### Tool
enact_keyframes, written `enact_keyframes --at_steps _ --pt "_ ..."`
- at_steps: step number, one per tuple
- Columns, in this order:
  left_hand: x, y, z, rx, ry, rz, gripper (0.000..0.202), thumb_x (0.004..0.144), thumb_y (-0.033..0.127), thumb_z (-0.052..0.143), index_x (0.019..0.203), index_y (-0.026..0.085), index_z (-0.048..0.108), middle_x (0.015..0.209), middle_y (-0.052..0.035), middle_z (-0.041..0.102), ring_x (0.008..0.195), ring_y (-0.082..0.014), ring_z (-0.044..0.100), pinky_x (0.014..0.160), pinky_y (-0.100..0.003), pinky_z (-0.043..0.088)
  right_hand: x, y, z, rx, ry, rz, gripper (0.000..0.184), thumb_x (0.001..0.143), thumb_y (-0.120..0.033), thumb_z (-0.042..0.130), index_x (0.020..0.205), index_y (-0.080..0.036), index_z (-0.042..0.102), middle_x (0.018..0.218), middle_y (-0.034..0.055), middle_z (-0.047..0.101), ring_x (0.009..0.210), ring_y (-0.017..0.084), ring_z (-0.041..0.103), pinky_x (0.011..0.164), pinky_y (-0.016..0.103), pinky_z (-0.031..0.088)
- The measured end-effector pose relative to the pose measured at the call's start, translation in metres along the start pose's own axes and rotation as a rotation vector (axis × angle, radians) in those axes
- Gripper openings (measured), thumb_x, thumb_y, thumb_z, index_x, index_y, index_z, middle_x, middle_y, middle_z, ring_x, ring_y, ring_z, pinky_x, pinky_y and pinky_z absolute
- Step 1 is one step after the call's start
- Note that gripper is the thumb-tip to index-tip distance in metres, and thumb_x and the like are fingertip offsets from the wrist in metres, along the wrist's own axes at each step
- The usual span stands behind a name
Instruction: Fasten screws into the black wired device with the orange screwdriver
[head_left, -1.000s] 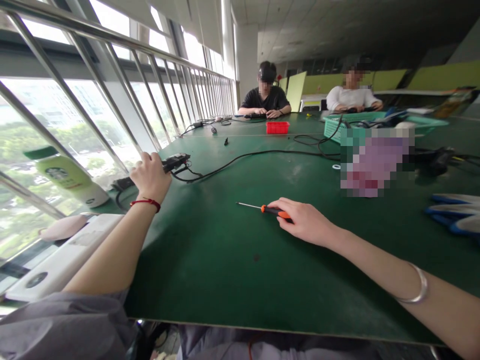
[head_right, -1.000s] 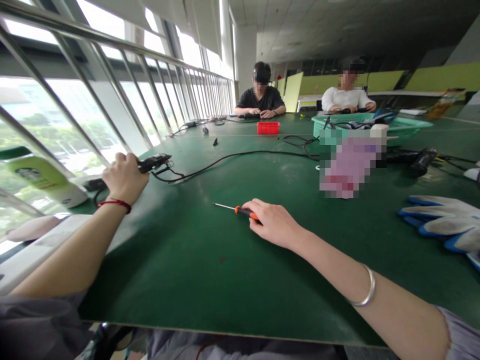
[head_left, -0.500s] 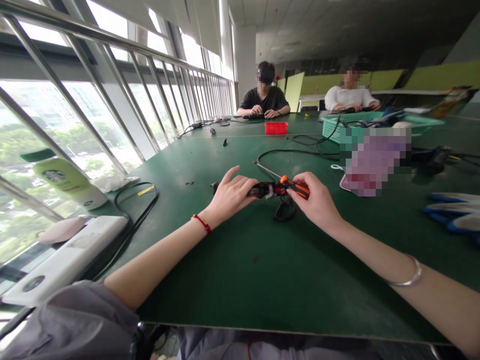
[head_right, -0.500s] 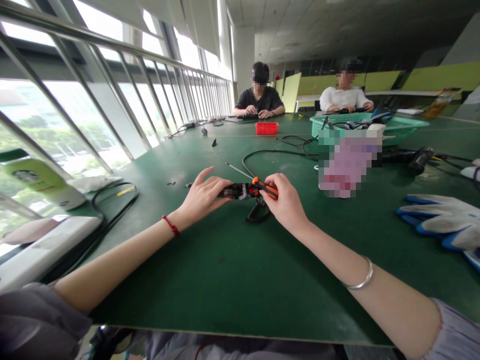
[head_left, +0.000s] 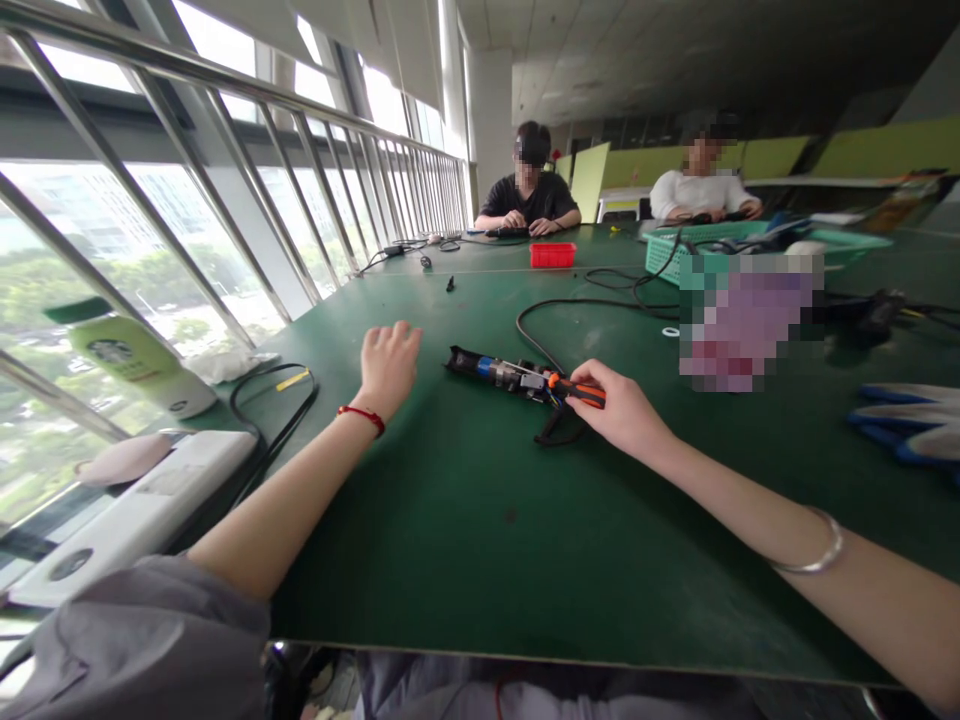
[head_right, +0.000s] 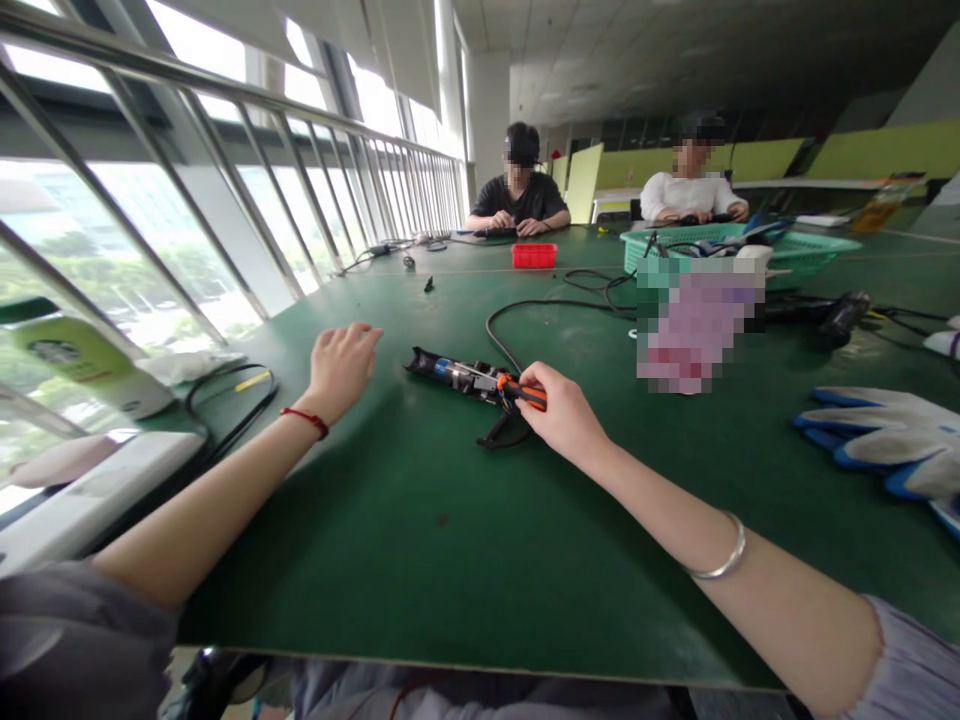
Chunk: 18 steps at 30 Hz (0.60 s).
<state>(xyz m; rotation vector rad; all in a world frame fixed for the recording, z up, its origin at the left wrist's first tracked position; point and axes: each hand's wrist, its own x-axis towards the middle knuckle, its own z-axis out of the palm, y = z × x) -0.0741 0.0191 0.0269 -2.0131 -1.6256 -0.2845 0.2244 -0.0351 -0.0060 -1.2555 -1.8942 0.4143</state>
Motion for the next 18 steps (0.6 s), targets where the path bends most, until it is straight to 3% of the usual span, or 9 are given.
enact_keyframes --at_steps 3,7,12,18 --pt "-0.003 -0.039 0.006 0.017 -0.197 -0.204 0.045 0.082 0.014 0.033 0.120 0.016 0.057 0.114 -0.0161 0.058 0.100 -0.0321 0.057 0.080 -0.043 0.044 0.000 0.000 0.000 -0.014 -0.027 -0.015 0.011 0.071 -0.020 0.056 0.081 -0.021 0.051 0.085 0.0025 0.061 0.078 0.018 0.060 0.074 0.033 0.046" --pt "-0.006 -0.058 0.014 -0.067 -0.330 -0.206 0.046 0.083 0.017 0.032 0.121 0.018 0.058 0.117 -0.0144 0.058 0.103 -0.0296 0.056 0.075 -0.037 0.047 -0.001 0.000 -0.001 -0.028 -0.050 -0.026 0.011 0.071 -0.019 0.056 0.082 -0.021 0.052 0.088 0.0031 0.061 0.080 0.018 0.060 0.076 0.033 0.046" --pt "-0.001 -0.047 0.016 0.003 -0.327 -0.119 0.041 0.081 0.013 0.032 0.102 0.018 0.067 0.105 -0.0138 0.061 0.097 -0.0260 0.059 0.071 -0.032 0.048 -0.001 0.000 -0.002 -0.044 -0.080 -0.040 0.011 0.072 -0.018 0.056 0.082 -0.021 0.053 0.089 0.0028 0.059 0.079 0.018 0.059 0.075 0.032 0.046" --pt "0.000 -0.048 0.024 -0.025 -0.177 -0.102 0.041 0.082 0.017 0.035 0.107 0.019 0.067 0.104 -0.0105 0.060 0.093 -0.0240 0.059 0.071 -0.031 0.048 0.000 0.002 -0.001 -0.057 -0.088 -0.044 0.010 0.072 -0.018 0.057 0.080 -0.021 0.053 0.089 0.0026 0.057 0.079 0.017 0.058 0.075 0.032 0.047"
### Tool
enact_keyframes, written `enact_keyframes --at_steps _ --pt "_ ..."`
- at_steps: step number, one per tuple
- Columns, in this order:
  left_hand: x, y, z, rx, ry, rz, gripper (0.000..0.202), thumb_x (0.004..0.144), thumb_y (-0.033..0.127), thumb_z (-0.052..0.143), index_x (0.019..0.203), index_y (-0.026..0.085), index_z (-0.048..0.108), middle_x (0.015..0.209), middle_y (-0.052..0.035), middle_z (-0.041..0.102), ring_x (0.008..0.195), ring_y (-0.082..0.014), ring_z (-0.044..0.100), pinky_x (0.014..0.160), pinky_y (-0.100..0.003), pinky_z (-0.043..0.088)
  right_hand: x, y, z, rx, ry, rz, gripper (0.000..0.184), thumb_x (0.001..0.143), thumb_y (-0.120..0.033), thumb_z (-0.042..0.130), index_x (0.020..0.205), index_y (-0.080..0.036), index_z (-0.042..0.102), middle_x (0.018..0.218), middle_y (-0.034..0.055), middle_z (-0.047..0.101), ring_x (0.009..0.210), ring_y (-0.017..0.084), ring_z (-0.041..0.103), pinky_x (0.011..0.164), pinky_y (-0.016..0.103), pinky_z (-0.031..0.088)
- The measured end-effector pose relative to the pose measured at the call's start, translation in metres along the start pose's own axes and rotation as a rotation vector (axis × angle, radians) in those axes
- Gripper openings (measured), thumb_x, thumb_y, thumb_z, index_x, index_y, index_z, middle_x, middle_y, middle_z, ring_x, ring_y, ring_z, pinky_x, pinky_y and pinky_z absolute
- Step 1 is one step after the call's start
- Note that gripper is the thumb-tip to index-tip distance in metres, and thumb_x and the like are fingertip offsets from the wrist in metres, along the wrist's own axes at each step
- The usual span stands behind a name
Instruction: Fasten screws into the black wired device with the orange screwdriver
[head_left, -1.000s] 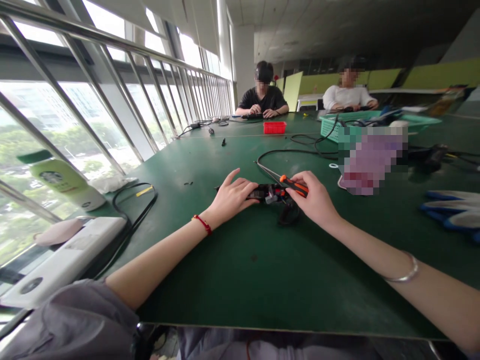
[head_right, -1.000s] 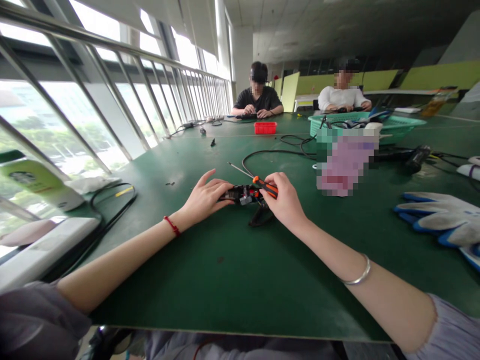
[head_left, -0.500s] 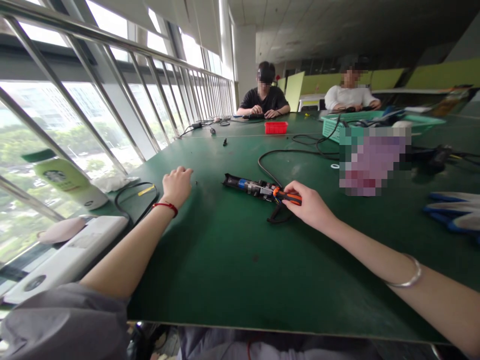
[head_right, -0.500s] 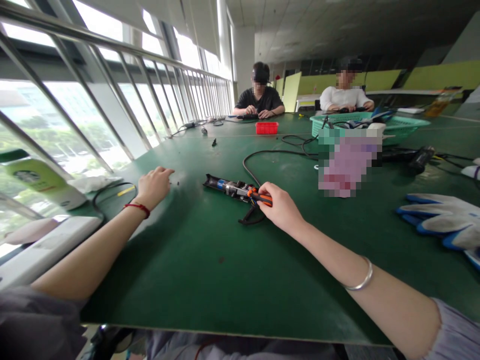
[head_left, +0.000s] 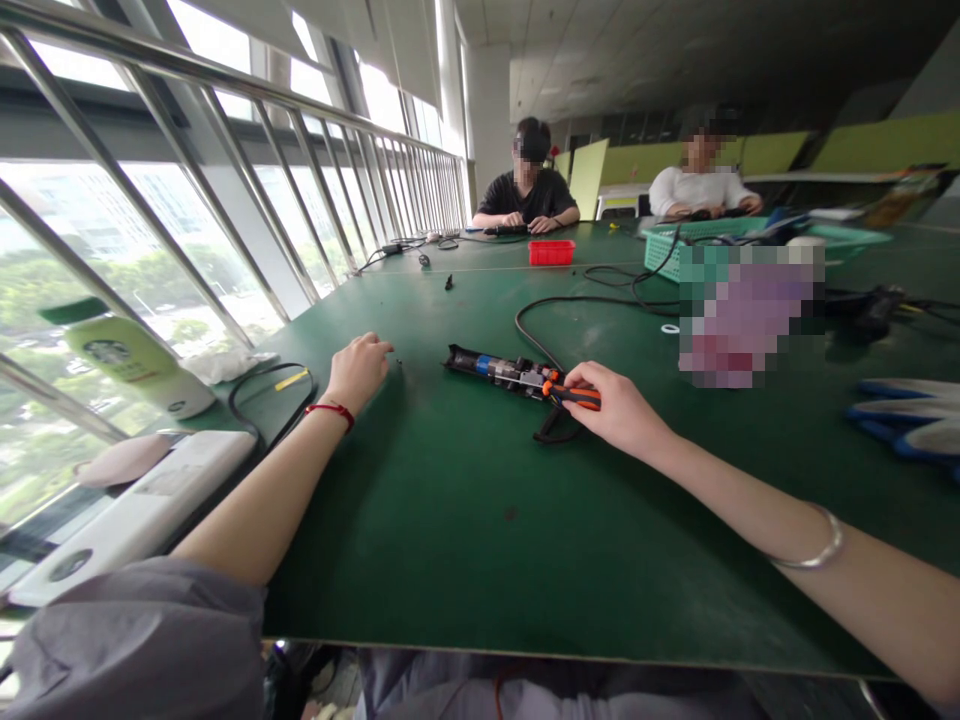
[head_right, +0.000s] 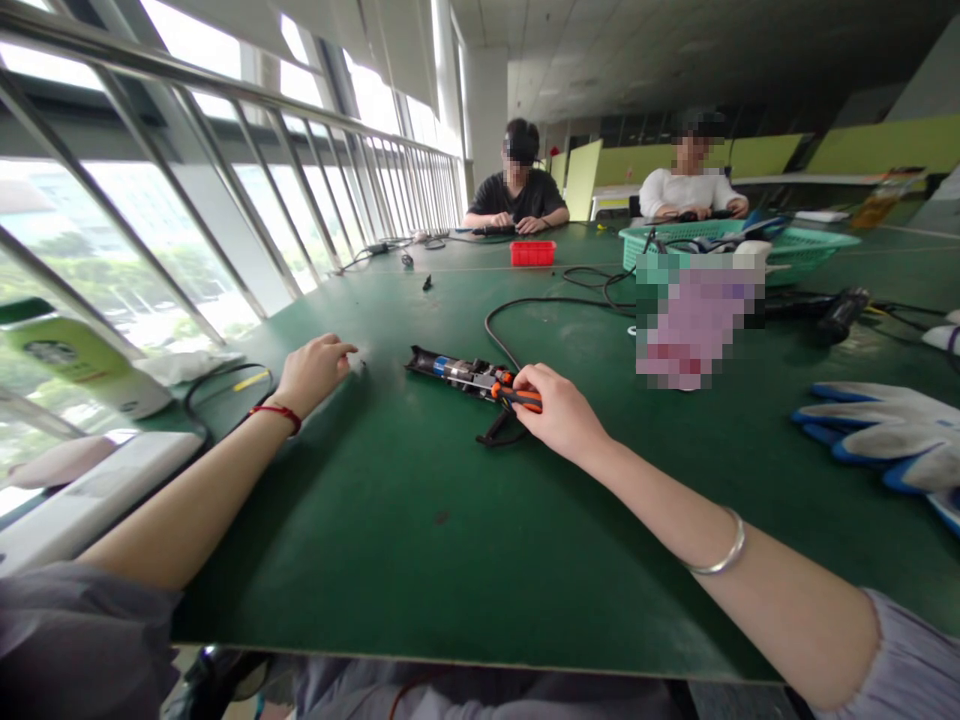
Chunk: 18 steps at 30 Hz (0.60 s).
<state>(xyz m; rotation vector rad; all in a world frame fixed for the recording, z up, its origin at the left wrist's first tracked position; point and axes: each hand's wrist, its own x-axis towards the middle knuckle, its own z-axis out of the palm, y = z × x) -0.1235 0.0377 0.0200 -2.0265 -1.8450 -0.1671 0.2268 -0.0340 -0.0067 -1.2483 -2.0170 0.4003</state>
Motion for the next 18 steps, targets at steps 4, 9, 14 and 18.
enact_keyframes --at_steps 4,9,14,18 --pt "0.002 -0.002 0.006 -0.042 0.024 0.093 0.039 0.082 0.018 0.038 0.104 0.022 0.070 0.105 -0.0077 0.059 0.092 -0.0210 0.058 0.071 -0.029 0.047 0.000 0.001 0.000 -0.007 -0.006 -0.002 0.010 0.072 -0.019 0.057 0.081 -0.021 0.053 0.089 0.0022 0.057 0.078 0.017 0.058 0.075 0.031 0.047" --pt "0.006 -0.004 0.011 -0.051 -0.022 0.152 0.037 0.083 0.019 0.039 0.104 0.023 0.070 0.106 -0.0061 0.060 0.089 -0.0196 0.059 0.071 -0.027 0.046 0.000 0.001 -0.001 -0.011 -0.018 -0.001 0.009 0.072 -0.019 0.057 0.080 -0.021 0.053 0.089 0.0021 0.056 0.077 0.017 0.059 0.074 0.030 0.047" --pt "0.007 -0.007 0.010 -0.079 -0.043 0.145 0.036 0.084 0.019 0.039 0.102 0.021 0.070 0.108 -0.0050 0.062 0.090 -0.0196 0.061 0.074 -0.027 0.046 0.000 0.000 -0.001 -0.008 -0.018 0.002 0.008 0.072 -0.019 0.057 0.080 -0.021 0.054 0.089 0.0023 0.056 0.077 0.017 0.059 0.075 0.031 0.047" --pt "0.008 -0.009 0.012 -0.069 -0.027 0.154 0.035 0.085 0.020 0.037 0.097 0.020 0.070 0.107 -0.0066 0.063 0.089 -0.0204 0.061 0.071 -0.027 0.047 -0.001 -0.001 -0.001 -0.004 -0.017 0.002 0.007 0.072 -0.020 0.057 0.079 -0.021 0.055 0.090 0.0028 0.057 0.078 0.017 0.059 0.074 0.031 0.047"
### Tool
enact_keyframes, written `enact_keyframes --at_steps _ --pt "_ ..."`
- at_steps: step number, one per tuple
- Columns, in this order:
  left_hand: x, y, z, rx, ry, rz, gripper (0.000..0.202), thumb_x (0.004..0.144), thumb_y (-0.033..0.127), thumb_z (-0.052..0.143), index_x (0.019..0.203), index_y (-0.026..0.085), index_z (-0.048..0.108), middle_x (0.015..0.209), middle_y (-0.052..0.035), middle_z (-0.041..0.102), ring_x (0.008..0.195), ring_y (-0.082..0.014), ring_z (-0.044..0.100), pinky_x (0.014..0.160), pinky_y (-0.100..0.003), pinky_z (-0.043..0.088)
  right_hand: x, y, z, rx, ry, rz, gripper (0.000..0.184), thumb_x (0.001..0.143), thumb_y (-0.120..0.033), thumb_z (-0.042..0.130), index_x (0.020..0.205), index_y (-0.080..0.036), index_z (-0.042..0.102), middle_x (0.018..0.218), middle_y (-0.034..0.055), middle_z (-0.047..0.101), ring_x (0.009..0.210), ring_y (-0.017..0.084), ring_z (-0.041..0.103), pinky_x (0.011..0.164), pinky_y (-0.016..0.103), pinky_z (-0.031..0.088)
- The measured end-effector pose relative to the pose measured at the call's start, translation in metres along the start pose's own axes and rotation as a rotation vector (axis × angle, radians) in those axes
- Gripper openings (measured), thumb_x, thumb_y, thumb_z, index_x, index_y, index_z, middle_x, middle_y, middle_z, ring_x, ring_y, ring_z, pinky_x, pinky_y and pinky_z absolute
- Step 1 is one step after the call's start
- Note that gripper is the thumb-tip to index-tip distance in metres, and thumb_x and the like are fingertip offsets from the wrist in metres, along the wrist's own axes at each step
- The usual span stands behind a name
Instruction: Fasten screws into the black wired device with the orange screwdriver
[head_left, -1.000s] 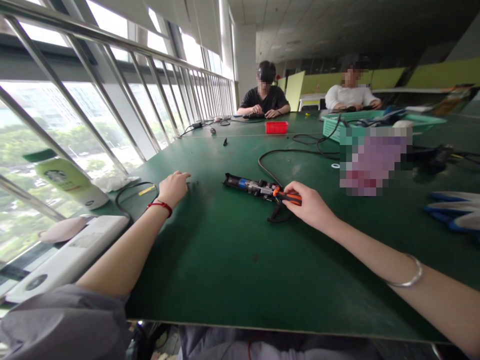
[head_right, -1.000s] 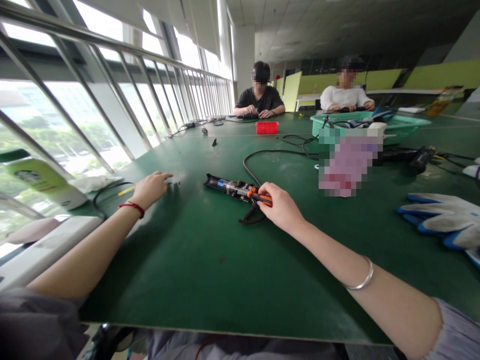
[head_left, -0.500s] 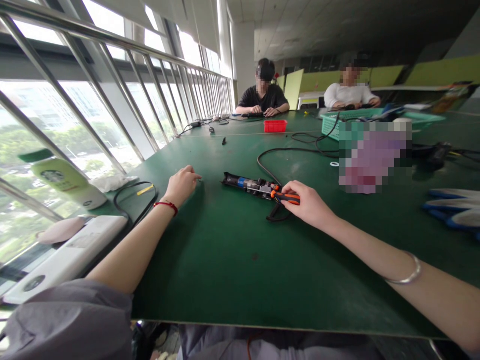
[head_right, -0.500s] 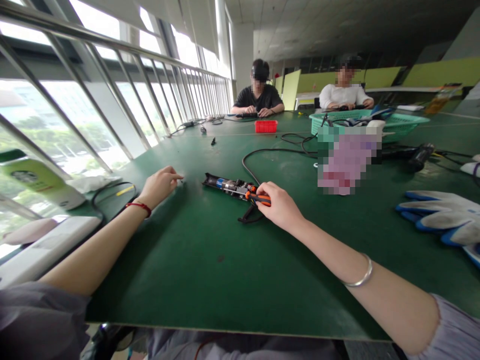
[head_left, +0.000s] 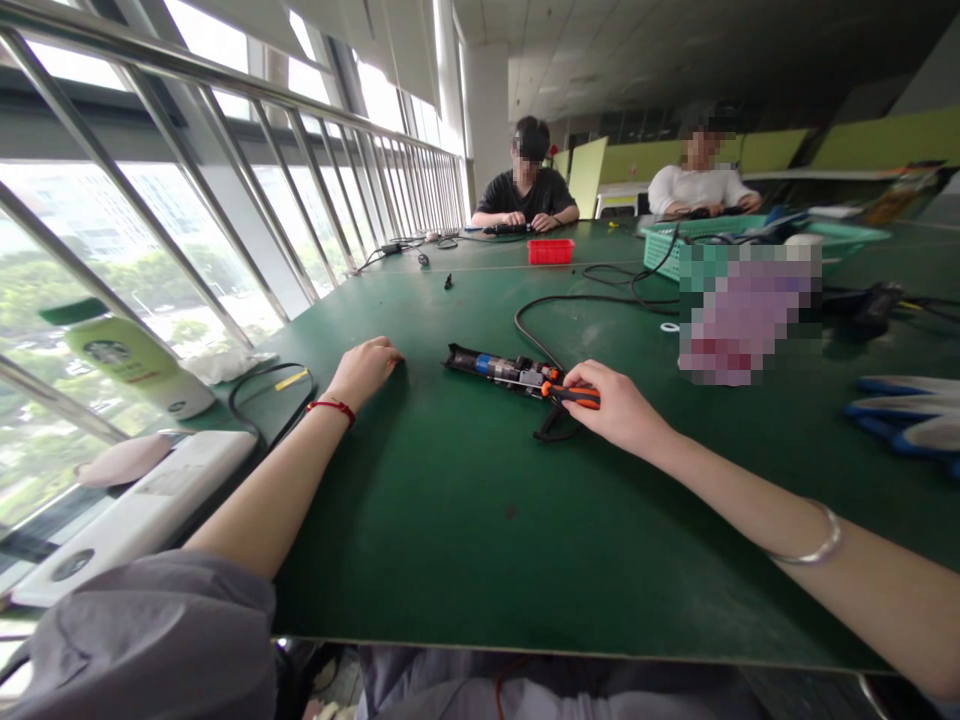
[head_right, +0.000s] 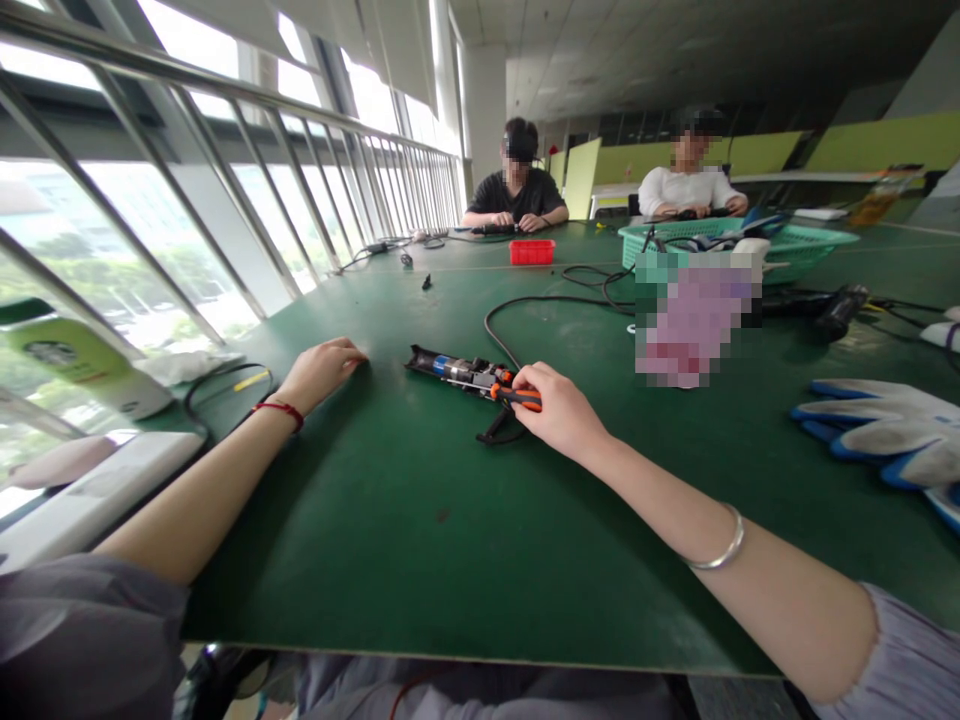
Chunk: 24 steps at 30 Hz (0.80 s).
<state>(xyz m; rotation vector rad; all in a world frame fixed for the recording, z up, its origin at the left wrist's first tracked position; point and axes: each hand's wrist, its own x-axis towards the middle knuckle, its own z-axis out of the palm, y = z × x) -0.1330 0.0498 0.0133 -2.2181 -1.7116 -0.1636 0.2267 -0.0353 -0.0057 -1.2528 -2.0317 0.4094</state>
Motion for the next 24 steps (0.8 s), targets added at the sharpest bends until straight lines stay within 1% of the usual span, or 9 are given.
enact_keyframes --at_steps 4,6,9,11,14,16,18,21,24 --pt "-0.001 0.000 -0.002 0.002 0.039 0.013 0.031 0.085 0.020 0.038 0.093 0.018 0.068 0.102 -0.0090 0.063 0.090 -0.0221 0.061 0.068 -0.028 0.047 0.000 -0.001 0.000 0.007 0.026 0.024 0.008 0.074 -0.023 0.057 0.081 -0.021 0.053 0.088 0.0030 0.060 0.077 0.017 0.060 0.073 0.031 0.047" --pt "-0.002 0.010 -0.009 -0.084 0.123 -0.004 0.028 0.085 0.021 0.041 0.091 0.017 0.068 0.099 -0.0090 0.063 0.088 -0.0217 0.061 0.069 -0.029 0.048 0.000 -0.001 0.000 0.020 0.058 0.052 0.009 0.077 -0.026 0.054 0.084 -0.021 0.050 0.085 0.0030 0.062 0.077 0.018 0.061 0.071 0.031 0.047" --pt "-0.005 0.047 -0.027 -0.397 0.368 -0.049 0.021 0.084 0.024 0.048 0.087 0.017 0.067 0.091 -0.0057 0.064 0.077 -0.0168 0.061 0.072 -0.028 0.049 0.001 -0.001 -0.001 0.085 0.115 0.099 0.010 0.081 -0.030 0.051 0.086 -0.022 0.047 0.083 0.0033 0.065 0.079 0.019 0.063 0.073 0.032 0.047" --pt "-0.008 0.083 -0.037 -0.676 0.456 0.026 0.016 0.082 0.023 0.053 0.085 0.016 0.066 0.086 -0.0038 0.064 0.074 -0.0141 0.061 0.072 -0.026 0.051 0.001 0.000 -0.001 0.132 0.148 0.124 0.011 0.081 -0.031 0.051 0.087 -0.022 0.046 0.084 0.0038 0.066 0.080 0.020 0.064 0.075 0.033 0.047" --pt "-0.019 0.130 -0.041 -0.931 0.373 0.203 0.012 0.081 0.020 0.055 0.082 0.016 0.066 0.083 -0.0024 0.064 0.076 -0.0129 0.061 0.069 -0.023 0.051 0.000 -0.001 -0.001 0.167 0.165 0.144 0.014 0.081 -0.032 0.052 0.088 -0.023 0.045 0.083 0.0038 0.067 0.078 0.020 0.065 0.076 0.034 0.047" --pt "-0.026 0.147 -0.038 -0.967 0.298 0.311 0.011 0.081 0.018 0.056 0.082 0.017 0.066 0.085 -0.0031 0.065 0.078 -0.0128 0.061 0.071 -0.024 0.051 -0.001 -0.003 -0.002 0.205 0.149 0.150 0.014 0.081 -0.033 0.053 0.088 -0.023 0.045 0.080 0.0030 0.068 0.076 0.020 0.066 0.075 0.034 0.048" --pt "-0.032 0.151 -0.035 -0.974 0.256 0.348 0.011 0.081 0.016 0.056 0.082 0.017 0.067 0.085 -0.0033 0.065 0.078 -0.0128 0.061 0.070 -0.023 0.050 -0.003 -0.007 -0.002 0.235 0.127 0.147 0.013 0.081 -0.033 0.052 0.088 -0.024 0.045 0.078 0.0022 0.068 0.074 0.020 0.066 0.074 0.034 0.049" --pt "-0.033 0.148 -0.031 -1.003 0.283 0.262 0.011 0.081 0.017 0.056 0.081 0.017 0.067 0.085 -0.0030 0.067 0.076 -0.0130 0.061 0.067 -0.023 0.049 -0.006 -0.013 -0.002 0.228 0.108 0.131 0.013 0.081 -0.033 0.053 0.088 -0.023 0.046 0.077 0.0021 0.067 0.073 0.020 0.067 0.074 0.033 0.049" --pt "-0.027 0.147 -0.028 -1.051 0.299 0.198 0.012 0.080 0.016 0.056 0.083 0.017 0.067 0.086 -0.0024 0.068 0.077 -0.0128 0.063 0.070 -0.024 0.050 -0.007 -0.016 -0.002 0.228 0.105 0.126 0.013 0.081 -0.033 0.053 0.088 -0.023 0.046 0.078 0.0023 0.068 0.072 0.020 0.067 0.072 0.033 0.050"
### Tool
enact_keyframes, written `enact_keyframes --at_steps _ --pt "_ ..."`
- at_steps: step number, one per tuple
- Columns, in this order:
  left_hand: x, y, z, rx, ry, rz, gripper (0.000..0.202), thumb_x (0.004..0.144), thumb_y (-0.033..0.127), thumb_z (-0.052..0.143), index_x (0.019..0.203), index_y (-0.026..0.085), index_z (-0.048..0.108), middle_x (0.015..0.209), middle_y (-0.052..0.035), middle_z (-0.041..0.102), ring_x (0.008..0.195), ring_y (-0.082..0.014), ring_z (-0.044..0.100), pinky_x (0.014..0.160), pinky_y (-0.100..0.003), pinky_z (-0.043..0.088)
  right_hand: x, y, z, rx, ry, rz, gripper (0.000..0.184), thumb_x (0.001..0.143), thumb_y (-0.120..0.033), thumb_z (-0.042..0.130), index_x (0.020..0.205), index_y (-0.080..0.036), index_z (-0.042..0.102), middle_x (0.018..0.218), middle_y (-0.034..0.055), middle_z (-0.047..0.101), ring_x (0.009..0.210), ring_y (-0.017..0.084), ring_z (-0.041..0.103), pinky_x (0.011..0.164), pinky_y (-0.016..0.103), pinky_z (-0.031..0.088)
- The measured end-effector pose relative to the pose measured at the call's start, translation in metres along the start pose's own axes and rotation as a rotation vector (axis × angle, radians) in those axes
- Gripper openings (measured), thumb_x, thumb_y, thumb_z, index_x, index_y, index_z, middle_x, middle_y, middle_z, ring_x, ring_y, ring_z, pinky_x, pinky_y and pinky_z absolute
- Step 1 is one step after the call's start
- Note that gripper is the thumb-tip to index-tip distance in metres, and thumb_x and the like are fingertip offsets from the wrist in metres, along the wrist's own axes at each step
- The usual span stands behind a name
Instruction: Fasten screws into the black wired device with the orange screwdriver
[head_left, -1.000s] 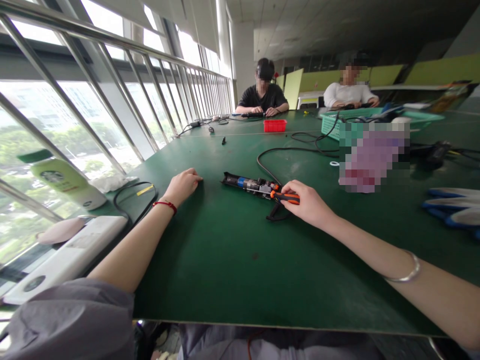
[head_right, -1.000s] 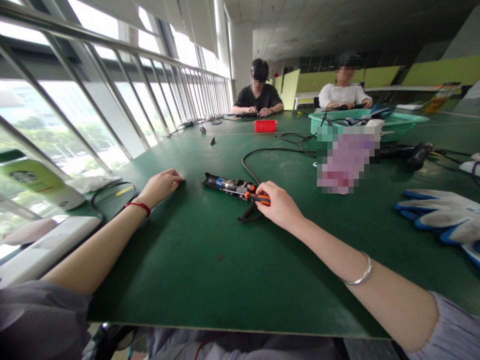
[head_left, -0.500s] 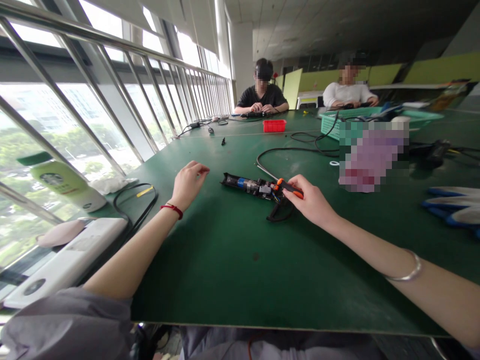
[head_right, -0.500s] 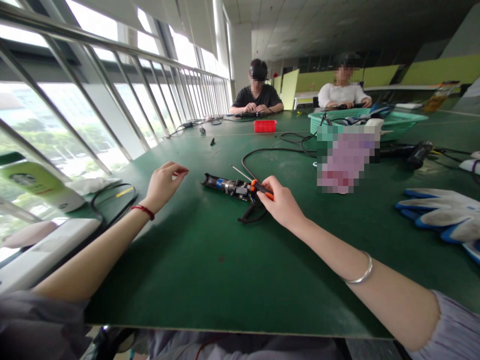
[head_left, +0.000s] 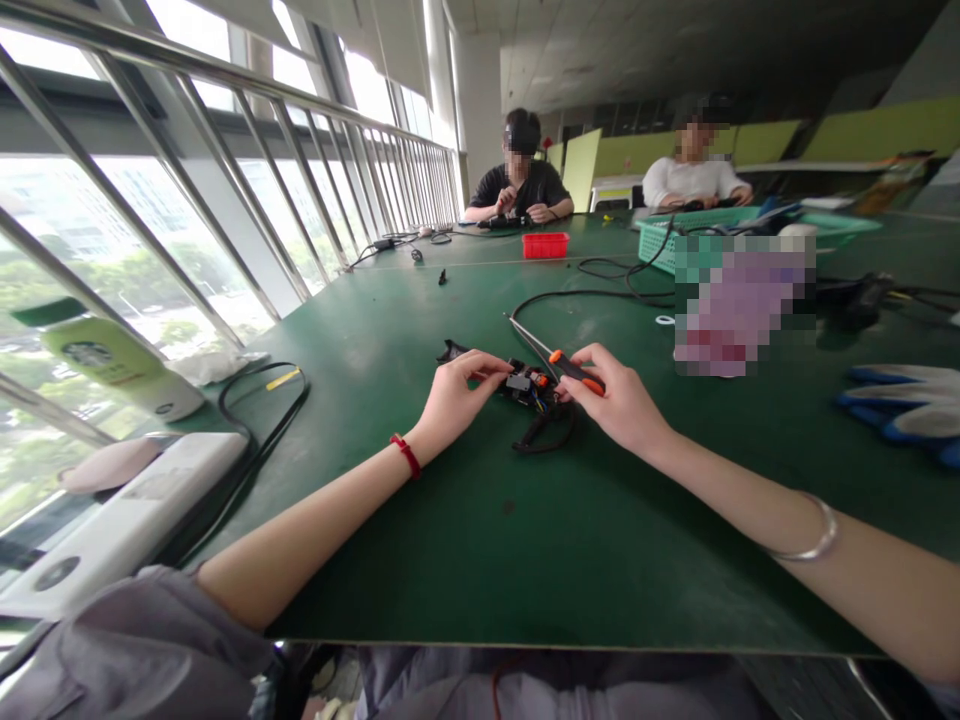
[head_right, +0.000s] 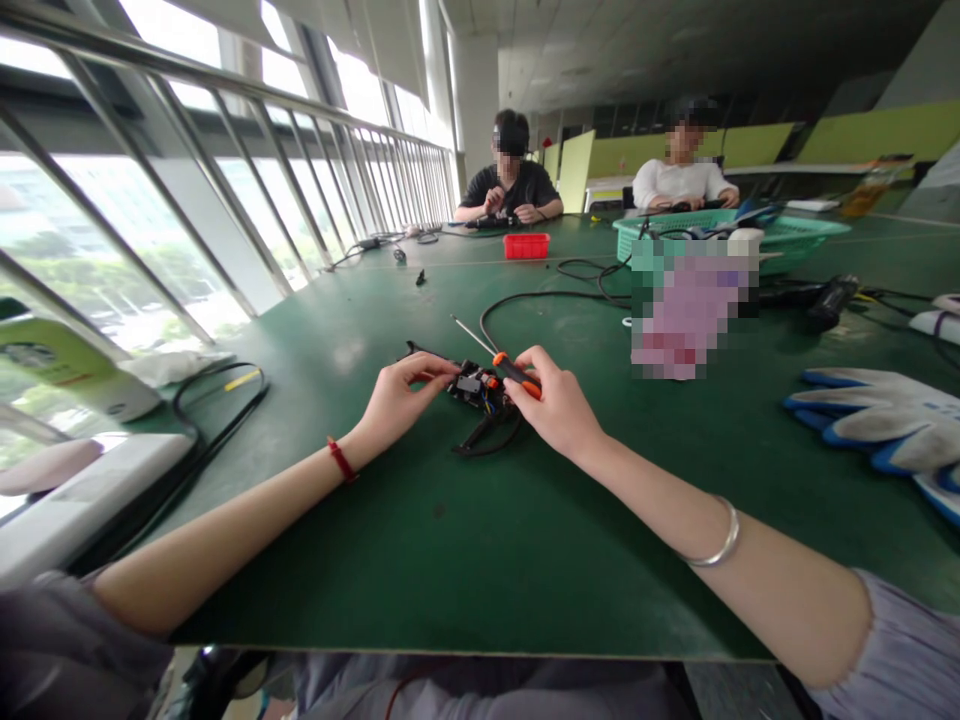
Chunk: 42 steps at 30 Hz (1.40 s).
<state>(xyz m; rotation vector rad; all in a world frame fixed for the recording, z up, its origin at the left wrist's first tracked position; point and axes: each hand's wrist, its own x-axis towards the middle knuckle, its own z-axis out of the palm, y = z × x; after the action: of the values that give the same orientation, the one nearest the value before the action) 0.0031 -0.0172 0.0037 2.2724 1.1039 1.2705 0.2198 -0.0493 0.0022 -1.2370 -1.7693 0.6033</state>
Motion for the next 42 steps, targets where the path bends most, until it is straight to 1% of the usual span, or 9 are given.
enact_keyframes --at_steps 6,12,18,24,28,33,38,40,42 --pt "0.0057 -0.0039 0.0072 0.009 -0.021 -0.001 0.014 0.080 0.015 0.055 0.083 0.018 0.068 0.086 -0.0029 0.067 0.077 -0.0133 0.062 0.069 -0.025 0.051 0.0006 0.0024 0.0000 0.001 -0.001 -0.012 0.013 0.081 -0.031 0.053 0.089 -0.023 0.047 0.078 0.0027 0.068 0.072 0.019 0.067 0.072 0.033 0.050" --pt "0.0041 -0.0022 0.0050 0.062 -0.008 0.030 0.012 0.081 0.015 0.054 0.083 0.017 0.065 0.087 -0.0027 0.065 0.079 -0.0126 0.060 0.070 -0.024 0.050 0.0004 0.0014 -0.0005 -0.018 -0.002 -0.026 0.012 0.081 -0.031 0.053 0.088 -0.022 0.048 0.078 0.0033 0.068 0.072 0.019 0.067 0.072 0.033 0.050" --pt "0.0046 -0.0017 0.0046 0.071 -0.024 0.009 0.012 0.082 0.014 0.053 0.083 0.017 0.064 0.086 -0.0026 0.063 0.078 -0.0120 0.059 0.068 -0.023 0.049 0.0001 -0.0002 -0.0008 -0.025 -0.010 -0.017 0.012 0.081 -0.030 0.053 0.089 -0.022 0.049 0.080 0.0042 0.068 0.074 0.020 0.066 0.074 0.034 0.050" --pt "0.0052 -0.0018 0.0035 0.117 -0.038 0.087 0.011 0.083 0.014 0.053 0.083 0.017 0.064 0.087 -0.0030 0.062 0.076 -0.0116 0.058 0.070 -0.024 0.049 0.0005 0.0013 -0.0008 -0.032 -0.009 -0.032 0.012 0.081 -0.030 0.053 0.089 -0.022 0.048 0.079 0.0035 0.068 0.072 0.019 0.066 0.072 0.033 0.050" --pt "0.0042 -0.0020 0.0046 0.151 -0.060 0.120 0.013 0.084 0.013 0.052 0.084 0.017 0.063 0.088 -0.0034 0.062 0.078 -0.0123 0.058 0.072 -0.024 0.049 0.0009 0.0009 -0.0014 -0.048 -0.010 -0.033 0.012 0.082 -0.031 0.052 0.088 -0.022 0.048 0.078 0.0027 0.068 0.071 0.019 0.066 0.071 0.032 0.050" --pt "0.0015 -0.0040 0.0062 0.297 -0.061 0.202 0.017 0.087 0.017 0.049 0.090 0.019 0.066 0.092 -0.0041 0.061 0.086 -0.0141 0.058 0.077 -0.025 0.048 0.0009 -0.0001 -0.0012 -0.032 -0.019 -0.044 0.011 0.081 -0.030 0.053 0.088 -0.022 0.049 0.079 0.0028 0.068 0.073 0.019 0.066 0.072 0.032 0.050" --pt "-0.0011 -0.0091 0.0018 0.501 -0.105 0.287 0.025 0.089 0.017 0.044 0.101 0.022 0.066 0.095 -0.0050 0.061 0.087 -0.0153 0.057 0.072 -0.025 0.048 0.0002 0.0005 -0.0008 -0.022 -0.034 -0.045 0.010 0.082 -0.030 0.052 0.088 -0.022 0.051 0.080 0.0030 0.068 0.073 0.019 0.066 0.072 0.032 0.051" --pt "-0.0021 -0.0071 0.0013 0.488 -0.075 0.287 0.025 0.090 0.019 0.044 0.104 0.022 0.064 0.096 -0.0050 0.061 0.087 -0.0150 0.057 0.072 -0.025 0.047 0.0001 0.0012 -0.0006 -0.023 -0.034 -0.044 0.011 0.082 -0.031 0.052 0.088 -0.022 0.052 0.081 0.0029 0.068 0.073 0.019 0.066 0.072 0.032 0.051" --pt "-0.0029 -0.0018 0.0034 0.375 0.001 0.258 0.023 0.091 0.020 0.044 0.105 0.021 0.063 0.097 -0.0047 0.062 0.086 -0.0134 0.058 0.074 -0.024 0.048 0.0006 0.0018 -0.0002 -0.024 -0.028 -0.044 0.011 0.082 -0.031 0.052 0.089 -0.022 0.052 0.081 0.0028 0.068 0.074 0.019 0.066 0.073 0.032 0.051"
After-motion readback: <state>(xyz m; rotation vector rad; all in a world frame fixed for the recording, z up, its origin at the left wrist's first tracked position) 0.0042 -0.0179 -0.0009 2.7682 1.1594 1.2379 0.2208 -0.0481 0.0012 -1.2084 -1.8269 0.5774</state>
